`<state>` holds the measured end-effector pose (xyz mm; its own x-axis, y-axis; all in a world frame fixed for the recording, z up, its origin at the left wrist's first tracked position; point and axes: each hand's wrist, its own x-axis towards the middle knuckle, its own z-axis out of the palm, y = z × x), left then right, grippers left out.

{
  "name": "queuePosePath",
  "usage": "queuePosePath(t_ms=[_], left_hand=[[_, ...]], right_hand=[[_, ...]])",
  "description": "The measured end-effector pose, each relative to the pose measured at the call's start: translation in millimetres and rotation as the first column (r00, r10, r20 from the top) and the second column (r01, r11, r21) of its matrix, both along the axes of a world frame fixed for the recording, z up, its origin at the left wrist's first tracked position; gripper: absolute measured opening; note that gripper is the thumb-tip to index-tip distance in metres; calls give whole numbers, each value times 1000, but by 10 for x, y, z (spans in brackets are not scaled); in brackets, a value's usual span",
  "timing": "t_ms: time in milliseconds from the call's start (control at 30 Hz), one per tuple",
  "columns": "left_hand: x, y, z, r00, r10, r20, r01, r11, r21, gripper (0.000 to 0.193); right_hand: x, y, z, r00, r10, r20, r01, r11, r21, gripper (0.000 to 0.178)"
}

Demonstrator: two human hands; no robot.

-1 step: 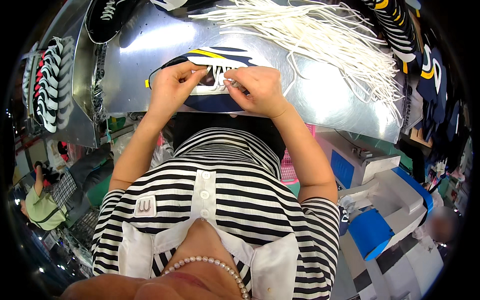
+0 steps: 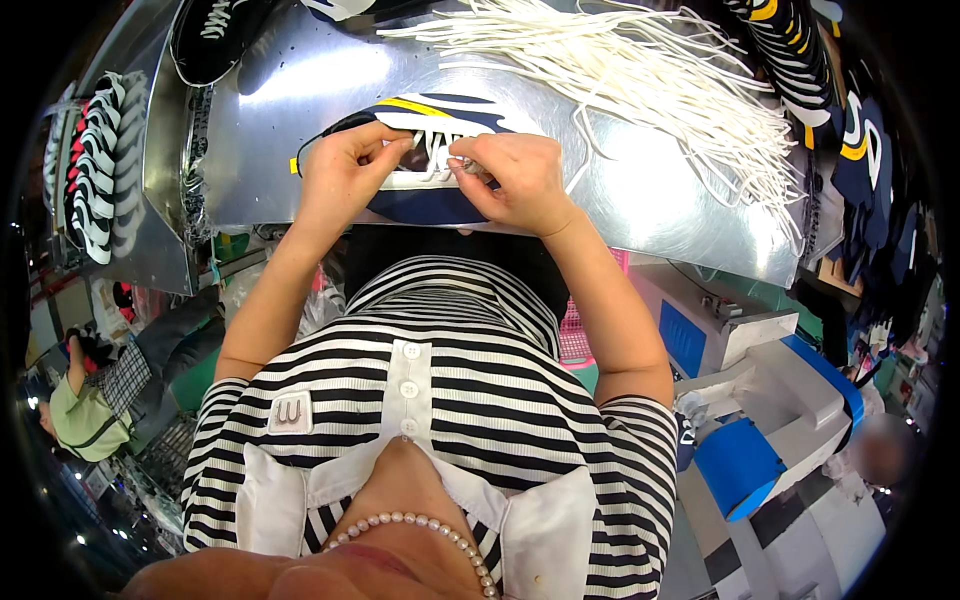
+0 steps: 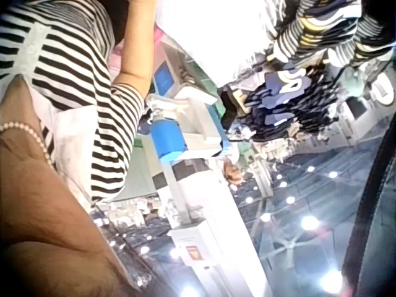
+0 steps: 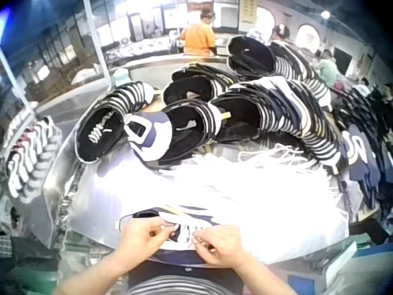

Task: The person threads a white shoelace through the eyelets of a blue and white sneaker, then sets it onto a stack and picks up another sneaker to begin lacing it.

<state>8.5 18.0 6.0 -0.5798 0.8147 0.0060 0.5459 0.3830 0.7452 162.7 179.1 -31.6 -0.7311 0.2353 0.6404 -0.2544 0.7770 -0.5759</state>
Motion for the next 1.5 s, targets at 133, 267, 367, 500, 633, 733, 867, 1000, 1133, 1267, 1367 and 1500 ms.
queuePosePath(t_ms=[133,267,367,500,633,733,867,1000,1133,1267,1367,1500], left_hand=[[-58,-16,17,998,-61,-14,60,997,-57,19],[-5,31,-20,996,-28,-81,27,1000,-8,19],[31,66,-45,998,15,-56,-13,999,40,19],[-44,58,131,991,-128,-42,124,988,-89,17],[-260,-48,135,920,-315,234,333,942,-42,12],[-220,-76,229,938,-326,113,330,944,-10,6],[89,-634,128,839,27,-544,162,942,296,27],[540,-1049,-395,495,239,835,-639,752,164,45],[156,-1090,-276,161,-136,978,-702,680,210,40],[-410,-730,494,603,-98,792,-551,666,502,39],[-885,-628,818,948,289,134,-318,855,410,38],[-2015,-144,412,695,217,-685,-340,939,-48,29]], right_hand=[[-28,-42,31,994,-101,49,103,994,-39,14],[-41,-42,37,993,-101,53,106,991,-84,14],[-40,-48,35,994,-94,53,99,990,-102,13],[-60,-80,26,970,-218,108,226,971,-78,12],[-119,-104,9,953,-270,139,281,958,-66,10],[-129,-123,16,925,-342,163,354,934,-48,9],[-77,-87,21,931,-304,201,347,908,-235,10],[-288,-264,8,969,-181,166,231,902,-365,10],[-584,-523,121,972,39,230,112,786,-608,17],[-303,-261,149,955,76,286,171,646,-744,14],[236,22,311,942,-88,323,166,961,-220,14],[847,92,422,783,-142,605,199,980,-28,32]])
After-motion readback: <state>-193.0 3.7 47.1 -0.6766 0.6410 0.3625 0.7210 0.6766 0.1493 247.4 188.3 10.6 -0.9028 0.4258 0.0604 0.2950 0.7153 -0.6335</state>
